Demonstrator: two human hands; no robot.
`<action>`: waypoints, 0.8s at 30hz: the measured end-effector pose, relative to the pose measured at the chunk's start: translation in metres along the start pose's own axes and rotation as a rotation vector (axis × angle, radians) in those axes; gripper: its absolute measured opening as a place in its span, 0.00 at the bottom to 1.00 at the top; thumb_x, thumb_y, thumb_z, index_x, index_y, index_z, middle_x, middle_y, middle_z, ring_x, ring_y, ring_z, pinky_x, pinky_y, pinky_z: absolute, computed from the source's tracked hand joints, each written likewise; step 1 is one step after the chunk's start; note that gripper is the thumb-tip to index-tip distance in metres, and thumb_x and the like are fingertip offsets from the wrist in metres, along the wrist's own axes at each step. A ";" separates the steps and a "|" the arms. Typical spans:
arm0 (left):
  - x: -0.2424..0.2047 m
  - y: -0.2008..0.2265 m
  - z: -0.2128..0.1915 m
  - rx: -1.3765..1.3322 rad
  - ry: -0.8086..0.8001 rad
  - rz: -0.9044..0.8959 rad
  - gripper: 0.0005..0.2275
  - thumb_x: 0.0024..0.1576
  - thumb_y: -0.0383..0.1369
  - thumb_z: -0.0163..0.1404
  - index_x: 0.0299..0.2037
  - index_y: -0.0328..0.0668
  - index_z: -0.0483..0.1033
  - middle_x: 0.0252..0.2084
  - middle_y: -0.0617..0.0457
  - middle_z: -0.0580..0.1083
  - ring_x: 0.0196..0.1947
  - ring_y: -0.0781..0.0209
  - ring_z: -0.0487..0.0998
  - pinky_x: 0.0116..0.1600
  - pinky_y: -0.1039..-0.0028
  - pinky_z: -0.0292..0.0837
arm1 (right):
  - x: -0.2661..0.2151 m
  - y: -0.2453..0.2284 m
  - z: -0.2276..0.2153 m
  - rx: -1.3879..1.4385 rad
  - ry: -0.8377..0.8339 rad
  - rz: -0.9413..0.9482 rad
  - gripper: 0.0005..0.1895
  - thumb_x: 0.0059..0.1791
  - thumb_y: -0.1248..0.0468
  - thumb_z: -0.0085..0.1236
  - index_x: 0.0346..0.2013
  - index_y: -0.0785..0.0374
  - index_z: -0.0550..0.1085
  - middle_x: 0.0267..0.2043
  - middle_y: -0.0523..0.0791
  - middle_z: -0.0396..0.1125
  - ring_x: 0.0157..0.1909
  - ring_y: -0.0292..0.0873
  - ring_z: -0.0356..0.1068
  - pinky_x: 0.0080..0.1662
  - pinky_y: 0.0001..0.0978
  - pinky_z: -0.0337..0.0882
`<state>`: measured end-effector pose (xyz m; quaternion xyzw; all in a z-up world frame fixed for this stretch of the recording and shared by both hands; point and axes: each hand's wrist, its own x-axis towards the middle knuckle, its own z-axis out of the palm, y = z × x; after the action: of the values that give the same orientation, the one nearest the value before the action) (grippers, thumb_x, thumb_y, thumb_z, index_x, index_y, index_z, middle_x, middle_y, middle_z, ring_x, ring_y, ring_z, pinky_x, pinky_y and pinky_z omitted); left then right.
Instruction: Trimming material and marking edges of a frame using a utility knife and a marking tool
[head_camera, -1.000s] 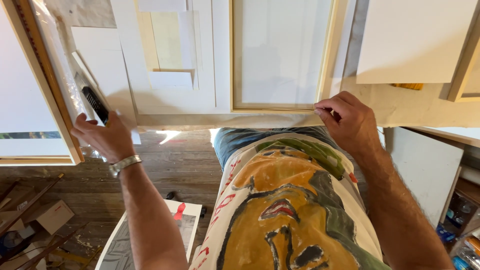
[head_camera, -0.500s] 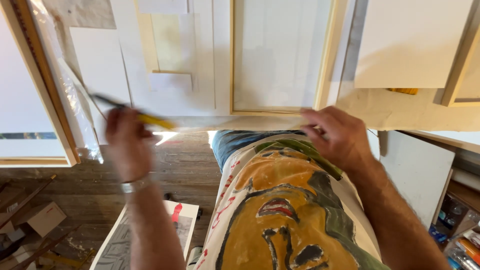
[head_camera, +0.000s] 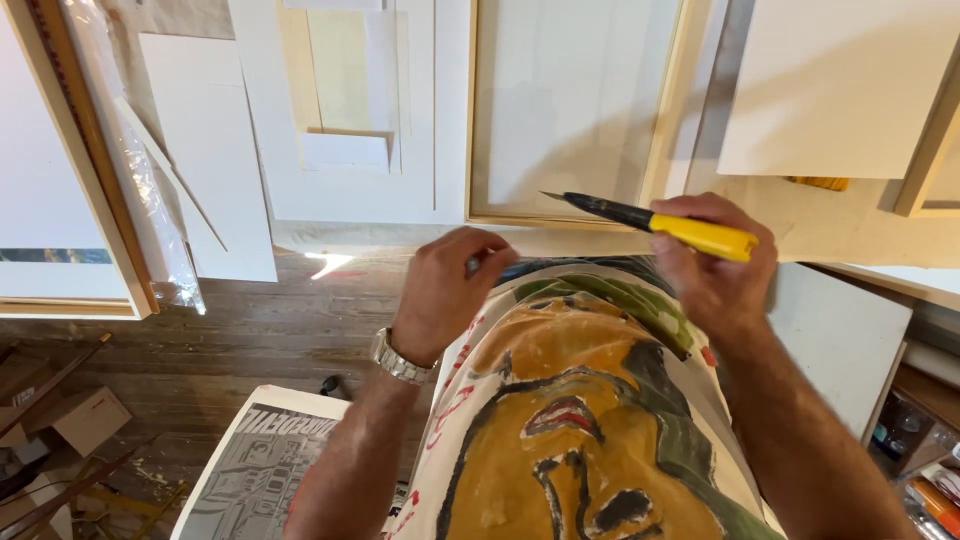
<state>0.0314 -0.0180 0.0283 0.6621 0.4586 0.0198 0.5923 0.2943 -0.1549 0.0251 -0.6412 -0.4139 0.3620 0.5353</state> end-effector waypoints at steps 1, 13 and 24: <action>0.000 -0.015 0.001 0.273 0.096 0.087 0.09 0.61 0.39 0.56 0.46 0.47 0.82 0.33 0.51 0.79 0.30 0.52 0.83 0.34 0.65 0.78 | 0.002 -0.005 -0.004 -0.001 0.019 0.069 0.15 0.49 0.74 0.64 0.47 0.82 0.74 0.42 0.61 0.70 0.36 0.45 0.71 0.40 0.37 0.73; 0.009 -0.026 0.019 0.522 0.228 0.294 0.04 0.61 0.33 0.56 0.43 0.47 0.82 0.32 0.59 0.79 0.21 0.56 0.76 0.21 0.64 0.72 | -0.014 -0.004 -0.030 -0.096 -0.108 0.253 0.14 0.53 0.63 0.60 0.51 0.68 0.75 0.36 0.45 0.69 0.29 0.32 0.60 0.32 0.21 0.61; 0.030 -0.019 0.036 0.535 0.253 0.362 0.04 0.63 0.35 0.54 0.39 0.49 0.81 0.31 0.61 0.74 0.19 0.59 0.73 0.18 0.67 0.68 | -0.003 -0.020 -0.028 -0.393 -0.331 -0.089 0.15 0.49 0.68 0.67 0.50 0.62 0.76 0.42 0.47 0.75 0.39 0.40 0.75 0.45 0.26 0.75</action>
<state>0.0585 -0.0288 -0.0135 0.8569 0.3923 0.0854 0.3232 0.3151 -0.1668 0.0493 -0.6458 -0.5862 0.3508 0.3409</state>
